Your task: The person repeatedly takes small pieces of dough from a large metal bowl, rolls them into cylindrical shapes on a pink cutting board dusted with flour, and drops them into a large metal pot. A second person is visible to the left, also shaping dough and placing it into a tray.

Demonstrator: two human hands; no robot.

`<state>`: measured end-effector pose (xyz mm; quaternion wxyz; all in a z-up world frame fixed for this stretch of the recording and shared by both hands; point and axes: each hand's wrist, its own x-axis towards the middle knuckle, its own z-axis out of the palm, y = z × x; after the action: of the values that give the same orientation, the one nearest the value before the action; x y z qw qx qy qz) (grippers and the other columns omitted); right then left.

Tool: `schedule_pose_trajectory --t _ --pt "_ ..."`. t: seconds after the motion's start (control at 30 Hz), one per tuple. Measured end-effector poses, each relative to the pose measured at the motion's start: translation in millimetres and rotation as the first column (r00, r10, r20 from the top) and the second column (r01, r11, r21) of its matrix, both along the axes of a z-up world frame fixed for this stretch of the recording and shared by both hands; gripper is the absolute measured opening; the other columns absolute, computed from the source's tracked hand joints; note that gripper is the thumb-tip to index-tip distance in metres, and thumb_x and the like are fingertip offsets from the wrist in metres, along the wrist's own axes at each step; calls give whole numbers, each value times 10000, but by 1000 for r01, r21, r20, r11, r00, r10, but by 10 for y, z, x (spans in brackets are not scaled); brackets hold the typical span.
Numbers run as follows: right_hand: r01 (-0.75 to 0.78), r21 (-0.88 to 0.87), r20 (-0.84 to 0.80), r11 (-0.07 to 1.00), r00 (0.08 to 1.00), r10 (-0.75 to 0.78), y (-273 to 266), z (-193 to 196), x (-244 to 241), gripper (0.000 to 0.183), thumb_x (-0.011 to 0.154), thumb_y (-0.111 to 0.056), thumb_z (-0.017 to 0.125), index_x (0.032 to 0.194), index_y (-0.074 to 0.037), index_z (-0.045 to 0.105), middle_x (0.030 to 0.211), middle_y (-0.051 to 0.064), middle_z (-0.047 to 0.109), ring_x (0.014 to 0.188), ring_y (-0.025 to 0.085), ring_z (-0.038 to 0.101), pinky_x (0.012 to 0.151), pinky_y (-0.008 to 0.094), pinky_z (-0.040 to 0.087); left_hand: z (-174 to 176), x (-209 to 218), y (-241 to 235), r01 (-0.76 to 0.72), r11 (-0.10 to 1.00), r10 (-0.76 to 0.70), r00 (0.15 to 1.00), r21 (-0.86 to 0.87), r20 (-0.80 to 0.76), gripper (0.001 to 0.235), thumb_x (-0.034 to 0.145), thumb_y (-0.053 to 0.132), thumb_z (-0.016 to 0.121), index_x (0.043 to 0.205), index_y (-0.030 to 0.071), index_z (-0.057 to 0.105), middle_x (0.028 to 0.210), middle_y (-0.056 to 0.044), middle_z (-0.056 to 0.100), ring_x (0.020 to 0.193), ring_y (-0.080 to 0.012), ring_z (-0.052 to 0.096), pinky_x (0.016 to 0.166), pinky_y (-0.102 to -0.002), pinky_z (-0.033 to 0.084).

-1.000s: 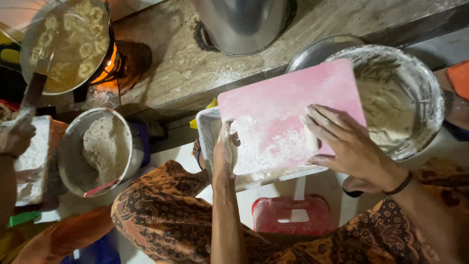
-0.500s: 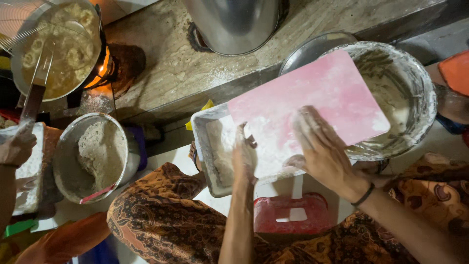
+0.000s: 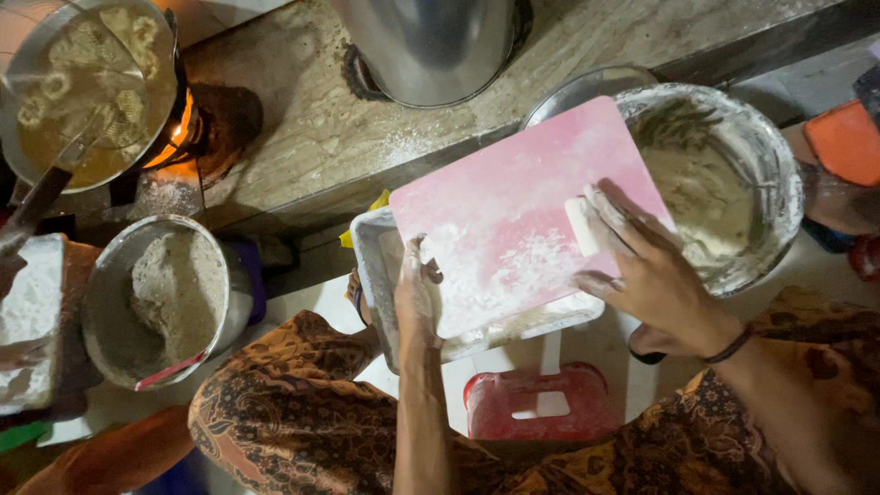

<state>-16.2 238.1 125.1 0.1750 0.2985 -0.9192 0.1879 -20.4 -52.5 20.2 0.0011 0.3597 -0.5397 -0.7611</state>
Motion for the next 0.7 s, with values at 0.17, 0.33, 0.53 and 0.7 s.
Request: schedule_pose_trajectory --t 0.17,0.33,0.53,0.7 --pt "-135 -30 281 990 950 138 148 103 -99 841 754 -372 759 1413 30 428 1477 217 421 1376 336 416 1113 456 396 578 10 -37 70 995 -76 994 68 84 438 932 441 514 1193 127 672 738 26 337 678 -94 363 769 -246 328" --pt "33 -52 325 998 945 -14 6 -44 52 940 733 -407 725 1477 13 332 1499 235 411 1381 364 419 1108 480 382 48 89 23 57 990 -56 998 131 -9 421 957 404 526 1230 104 642 935 47 422 755 -79 384 700 -214 330" --pt "165 109 331 980 924 -192 -80 -7 -22 896 842 -446 595 1485 91 277 1583 293 208 1454 377 262 1086 423 427 6 361 1046 -335 789 381 925 515 18 305 946 371 566 1153 153 618 1039 -108 638 969 -211 603 920 -338 495" --pt "221 -140 213 965 959 -188 167 11 -2 526 923 -295 588 1376 -32 543 1266 161 620 1180 325 585 999 421 494 498 -113 925 -538 794 554 832 282 28 495 995 356 382 1405 108 509 1321 -85 593 1153 -226 565 989 -356 444"
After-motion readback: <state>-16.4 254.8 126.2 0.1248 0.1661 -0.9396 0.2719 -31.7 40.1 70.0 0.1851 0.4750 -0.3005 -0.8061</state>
